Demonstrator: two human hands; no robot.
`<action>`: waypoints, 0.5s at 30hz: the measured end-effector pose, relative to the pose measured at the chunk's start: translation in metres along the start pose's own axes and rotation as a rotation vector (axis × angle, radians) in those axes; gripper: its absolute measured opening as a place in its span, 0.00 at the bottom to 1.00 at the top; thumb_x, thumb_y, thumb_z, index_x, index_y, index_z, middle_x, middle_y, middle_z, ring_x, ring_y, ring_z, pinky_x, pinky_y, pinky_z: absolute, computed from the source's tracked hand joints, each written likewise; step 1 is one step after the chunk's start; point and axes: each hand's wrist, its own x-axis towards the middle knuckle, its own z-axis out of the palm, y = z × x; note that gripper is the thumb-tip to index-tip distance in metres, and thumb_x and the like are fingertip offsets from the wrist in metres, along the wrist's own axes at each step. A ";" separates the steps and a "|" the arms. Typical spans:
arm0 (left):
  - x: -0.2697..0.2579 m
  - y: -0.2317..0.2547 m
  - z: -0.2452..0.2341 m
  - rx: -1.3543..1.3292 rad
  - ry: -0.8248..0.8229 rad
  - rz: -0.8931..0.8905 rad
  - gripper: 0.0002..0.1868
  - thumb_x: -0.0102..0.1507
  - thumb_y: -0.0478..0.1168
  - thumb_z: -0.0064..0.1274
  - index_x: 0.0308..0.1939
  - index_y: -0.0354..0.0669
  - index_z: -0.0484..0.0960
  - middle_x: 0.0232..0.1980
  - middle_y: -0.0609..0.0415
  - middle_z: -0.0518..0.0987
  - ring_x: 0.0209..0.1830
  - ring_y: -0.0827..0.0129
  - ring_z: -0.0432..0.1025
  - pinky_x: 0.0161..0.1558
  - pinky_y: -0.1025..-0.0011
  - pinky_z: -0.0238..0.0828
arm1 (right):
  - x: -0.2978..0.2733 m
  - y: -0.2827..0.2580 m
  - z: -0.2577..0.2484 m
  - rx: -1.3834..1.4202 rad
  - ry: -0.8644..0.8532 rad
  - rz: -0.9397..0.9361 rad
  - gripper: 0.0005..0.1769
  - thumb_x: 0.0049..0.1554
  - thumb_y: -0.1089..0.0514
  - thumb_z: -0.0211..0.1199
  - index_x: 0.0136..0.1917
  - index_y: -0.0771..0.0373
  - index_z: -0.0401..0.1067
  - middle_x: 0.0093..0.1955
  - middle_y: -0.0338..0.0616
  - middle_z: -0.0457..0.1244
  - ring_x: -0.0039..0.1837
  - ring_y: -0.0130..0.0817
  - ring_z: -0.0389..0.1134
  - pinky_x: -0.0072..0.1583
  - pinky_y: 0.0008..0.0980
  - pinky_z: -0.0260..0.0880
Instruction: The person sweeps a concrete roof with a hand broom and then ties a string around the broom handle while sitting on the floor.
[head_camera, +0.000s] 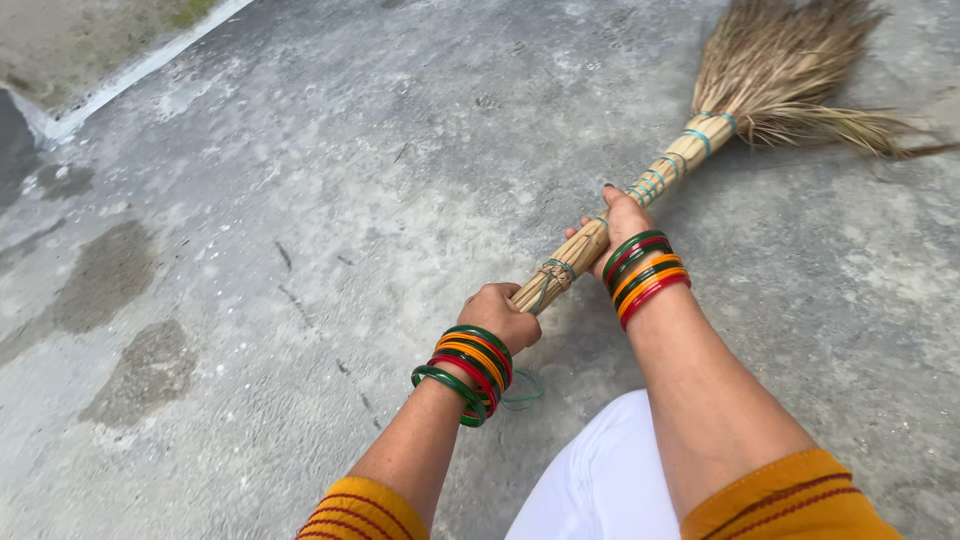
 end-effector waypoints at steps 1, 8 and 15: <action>-0.006 -0.010 -0.005 -0.063 -0.007 -0.058 0.21 0.49 0.36 0.54 0.45 0.43 0.88 0.36 0.43 0.87 0.39 0.56 0.83 0.47 0.61 0.78 | -0.004 0.005 0.009 -0.041 -0.046 0.095 0.26 0.61 0.43 0.59 0.63 0.63 0.60 0.51 0.50 0.62 0.50 0.43 0.67 0.54 0.50 0.74; -0.060 -0.087 -0.005 -0.219 0.218 -0.223 0.21 0.49 0.36 0.53 0.46 0.47 0.88 0.34 0.46 0.85 0.37 0.58 0.81 0.45 0.62 0.76 | 0.042 0.062 0.023 -0.812 0.188 -0.310 0.44 0.60 0.31 0.57 0.68 0.74 0.63 0.68 0.65 0.60 0.66 0.55 0.61 0.72 0.48 0.59; -0.127 -0.139 -0.037 -0.309 0.407 -0.344 0.22 0.46 0.36 0.59 0.45 0.46 0.87 0.34 0.46 0.84 0.37 0.55 0.81 0.45 0.60 0.76 | -0.022 0.046 0.006 -0.607 0.075 -0.220 0.40 0.61 0.36 0.52 0.71 0.71 0.63 0.71 0.62 0.63 0.72 0.54 0.64 0.75 0.49 0.58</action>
